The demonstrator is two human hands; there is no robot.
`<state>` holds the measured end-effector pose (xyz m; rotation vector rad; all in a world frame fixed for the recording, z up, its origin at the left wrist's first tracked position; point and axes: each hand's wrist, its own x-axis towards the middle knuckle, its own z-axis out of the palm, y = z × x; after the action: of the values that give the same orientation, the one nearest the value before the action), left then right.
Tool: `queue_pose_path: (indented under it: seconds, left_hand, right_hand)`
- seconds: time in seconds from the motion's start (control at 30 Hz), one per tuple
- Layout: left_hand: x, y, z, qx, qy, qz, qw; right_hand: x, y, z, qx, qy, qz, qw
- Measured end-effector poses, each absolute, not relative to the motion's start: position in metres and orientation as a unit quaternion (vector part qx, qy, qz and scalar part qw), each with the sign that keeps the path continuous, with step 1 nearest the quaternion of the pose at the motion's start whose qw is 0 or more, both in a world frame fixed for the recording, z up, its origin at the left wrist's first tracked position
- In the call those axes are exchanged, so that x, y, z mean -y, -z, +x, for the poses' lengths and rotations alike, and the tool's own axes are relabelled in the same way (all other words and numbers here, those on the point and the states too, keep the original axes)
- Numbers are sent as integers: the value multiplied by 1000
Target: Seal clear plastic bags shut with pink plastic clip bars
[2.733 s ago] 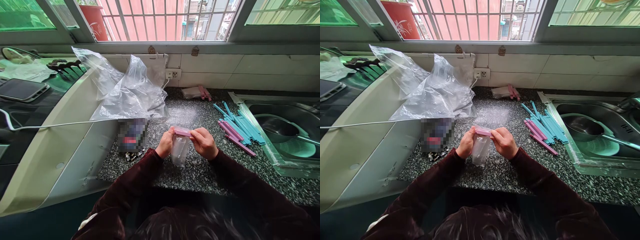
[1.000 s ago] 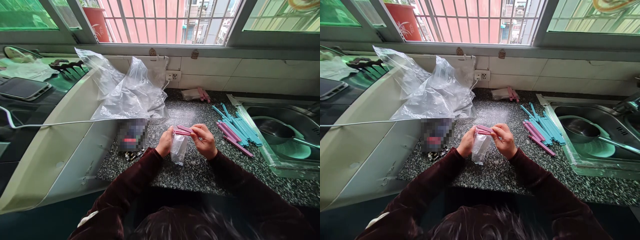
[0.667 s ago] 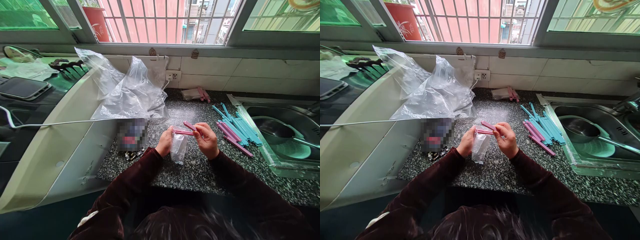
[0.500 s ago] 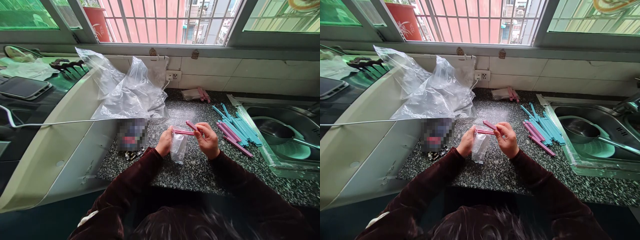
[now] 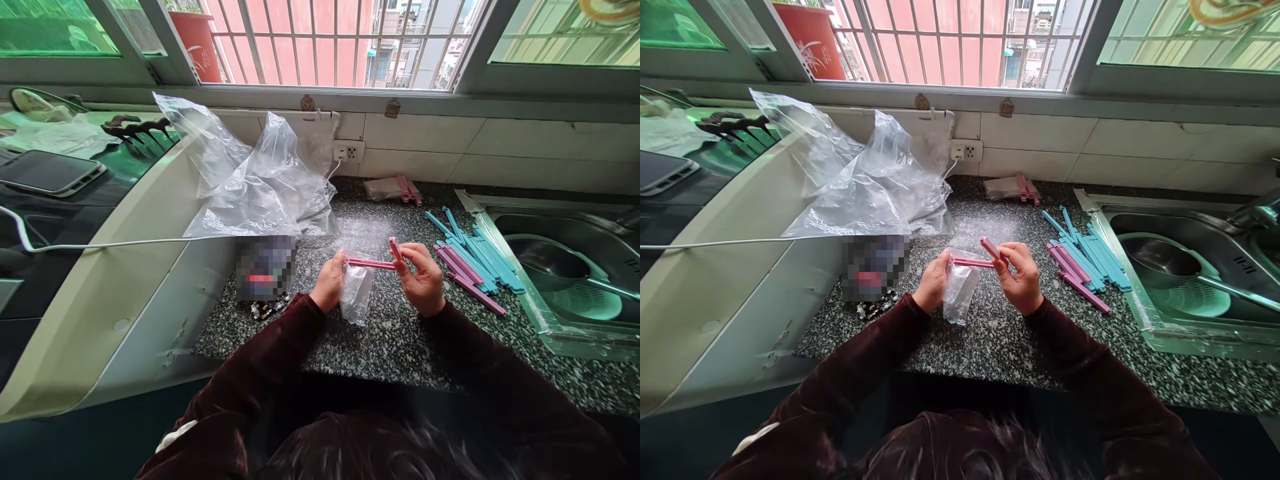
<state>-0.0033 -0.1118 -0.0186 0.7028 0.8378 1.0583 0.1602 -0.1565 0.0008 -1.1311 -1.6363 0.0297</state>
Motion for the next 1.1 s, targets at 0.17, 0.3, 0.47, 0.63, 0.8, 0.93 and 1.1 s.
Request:
queue_pose_path:
  seconds: [0.17, 0.3, 0.47, 0.63, 0.8, 0.93, 1.1]
  left_hand:
    - [110, 21, -4, -378, -486, 316, 722]
    - [108, 22, -4, -366, -496, 301, 727]
    - [108, 21, -4, -357, -513, 297, 722]
    - [107, 24, -6, -353, -515, 305, 720]
    - [106, 23, -7, -361, -527, 291, 712]
    - [107, 18, -7, -376, -524, 291, 707]
    - [107, 15, -7, -376, -531, 283, 705]
  right_hand:
    - [158, -4, 162, 686, -1, -476, 551]
    - [158, -5, 163, 686, 5, -468, 557]
    - [157, -2, 166, 683, 3, -457, 570]
    - [156, 0, 169, 683, 6, -454, 572]
    - [156, -1, 170, 681, 13, -454, 574]
    - [157, -1, 170, 677, 8, -456, 578]
    - [157, -2, 171, 673, 16, -463, 576]
